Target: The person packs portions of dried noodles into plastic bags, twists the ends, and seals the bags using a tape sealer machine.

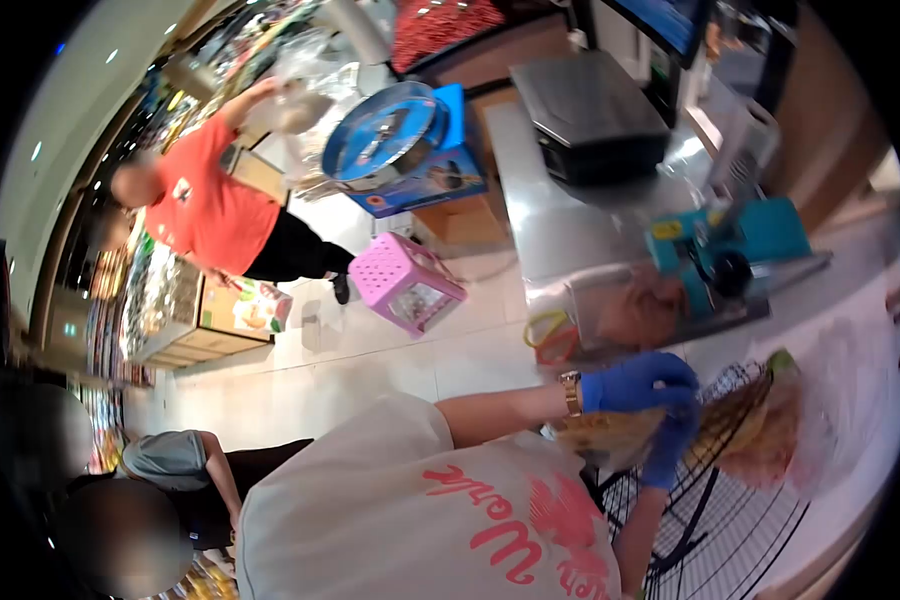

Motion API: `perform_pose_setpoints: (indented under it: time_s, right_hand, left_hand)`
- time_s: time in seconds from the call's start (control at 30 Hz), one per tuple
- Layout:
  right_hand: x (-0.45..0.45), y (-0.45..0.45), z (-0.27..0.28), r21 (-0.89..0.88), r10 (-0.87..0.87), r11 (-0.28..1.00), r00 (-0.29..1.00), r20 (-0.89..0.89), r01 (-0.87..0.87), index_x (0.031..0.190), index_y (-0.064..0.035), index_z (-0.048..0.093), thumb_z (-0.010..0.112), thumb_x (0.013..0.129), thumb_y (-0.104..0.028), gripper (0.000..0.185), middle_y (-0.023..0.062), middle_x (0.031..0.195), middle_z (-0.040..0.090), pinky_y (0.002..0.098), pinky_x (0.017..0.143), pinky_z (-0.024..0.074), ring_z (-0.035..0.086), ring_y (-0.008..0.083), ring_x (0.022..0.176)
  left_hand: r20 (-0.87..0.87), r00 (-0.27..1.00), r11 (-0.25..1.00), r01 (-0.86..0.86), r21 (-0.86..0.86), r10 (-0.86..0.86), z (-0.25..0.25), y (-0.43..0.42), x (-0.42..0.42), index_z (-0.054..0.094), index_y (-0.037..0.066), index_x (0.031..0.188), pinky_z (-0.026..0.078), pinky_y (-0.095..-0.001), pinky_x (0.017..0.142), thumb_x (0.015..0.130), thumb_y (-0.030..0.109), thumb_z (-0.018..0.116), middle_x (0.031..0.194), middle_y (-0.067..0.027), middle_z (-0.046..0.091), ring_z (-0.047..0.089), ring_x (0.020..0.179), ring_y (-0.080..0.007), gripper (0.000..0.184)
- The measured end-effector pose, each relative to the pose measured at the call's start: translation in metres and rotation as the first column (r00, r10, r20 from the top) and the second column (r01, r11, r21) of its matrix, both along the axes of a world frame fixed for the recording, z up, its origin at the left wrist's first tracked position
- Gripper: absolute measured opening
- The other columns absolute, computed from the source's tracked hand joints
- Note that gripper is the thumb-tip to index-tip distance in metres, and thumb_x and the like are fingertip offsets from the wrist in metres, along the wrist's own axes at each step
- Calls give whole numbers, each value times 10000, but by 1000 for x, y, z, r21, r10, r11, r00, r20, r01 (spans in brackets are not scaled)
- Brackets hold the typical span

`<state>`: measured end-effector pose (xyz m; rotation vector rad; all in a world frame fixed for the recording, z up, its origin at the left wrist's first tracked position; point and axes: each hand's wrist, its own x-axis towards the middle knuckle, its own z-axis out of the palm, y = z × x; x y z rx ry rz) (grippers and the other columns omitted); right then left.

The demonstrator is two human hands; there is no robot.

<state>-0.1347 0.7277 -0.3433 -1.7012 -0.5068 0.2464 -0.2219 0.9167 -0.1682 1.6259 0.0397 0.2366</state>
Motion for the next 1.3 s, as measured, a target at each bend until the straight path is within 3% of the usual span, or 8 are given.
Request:
perform_pose_setpoints:
  time_s: [0.13, 0.3, 0.43, 0.57, 0.63, 0.77, 1.1, 1.3]
  right_hand:
    - [4, 28, 123, 137, 65, 989, 996, -62, -56, 989, 34, 547, 524, 854, -132, 215, 79, 1040, 557, 292, 827, 427, 524, 169, 951]
    - [-54, 84, 247, -415, 497, 861, 658, 566, -293, 1044, 15, 558, 526, 858, -161, 258, 155, 1032, 572, 346, 867, 399, 522, 271, 1003]
    - [-88, 98, 288, -311, 436, 900, 591, 679, -306, 956, -13, 543, 531, 841, -166, 192, 141, 1040, 550, 396, 844, 403, 518, 311, 977]
    - [-74, 91, 261, -181, 391, 910, 632, 669, -372, 988, -5, 552, 515, 860, -169, 212, 136, 1070, 550, 372, 851, 405, 523, 283, 998]
    - [-43, 68, 203, -113, 371, 928, 886, 277, -354, 1048, 5, 554, 552, 849, -208, 291, 120, 1067, 569, 364, 844, 418, 544, 254, 965]
    - [-30, 40, 153, -312, 302, 918, 942, 146, -246, 1100, 18, 555, 494, 895, -194, 301, 139, 1062, 581, 328, 841, 423, 550, 224, 964]
    - [-15, 12, 26, -529, 465, 786, 870, 163, -321, 1095, -11, 571, 601, 727, -49, 371, 132, 1050, 588, 326, 846, 426, 539, 248, 978]
    - [-27, 80, 14, -462, 555, 744, 831, 27, -482, 1126, 21, 510, 553, 796, -85, 350, 148, 1063, 563, 313, 836, 411, 535, 216, 950]
  left_hand:
    - [255, 965, 996, -81, 39, 69, 29, 21, -44, 394, 26, 1277, 283, -363, 1033, 711, 236, 715, 1283, -133, 428, 395, 1203, -251, 684]
    - [276, 957, 986, -127, 108, 93, -9, 0, -45, 393, 34, 1272, 267, -362, 1036, 698, 261, 725, 1247, -138, 442, 387, 1204, -266, 701]
    - [215, 970, 964, -161, 209, 115, 15, -1, -54, 440, 44, 1214, 356, -372, 942, 728, 252, 701, 1151, -142, 484, 455, 1099, -268, 589]
    - [405, 892, 892, -337, 300, 201, -2, 3, -40, 470, 59, 1162, 418, -389, 826, 759, 249, 676, 1067, -141, 498, 498, 967, -269, 491]
    - [371, 921, 962, -196, 189, 115, -10, 2, -29, 441, 66, 1197, 429, -400, 817, 746, 255, 687, 1066, -148, 494, 503, 955, -290, 548]
    - [155, 978, 938, -179, 298, 137, -52, -19, -37, 344, 37, 1286, 395, -371, 923, 725, 226, 704, 1202, -157, 470, 475, 1114, -278, 693]
    - [-167, 870, 883, -469, 6, 463, -64, 63, -105, 330, 26, 1323, 377, -335, 949, 821, 218, 607, 1252, -135, 460, 453, 1144, -219, 604]
    - [-176, 955, 959, -261, -108, 240, -83, 139, -125, 365, 30, 1304, 369, -316, 942, 836, 215, 584, 1209, -116, 462, 470, 1091, -198, 549]
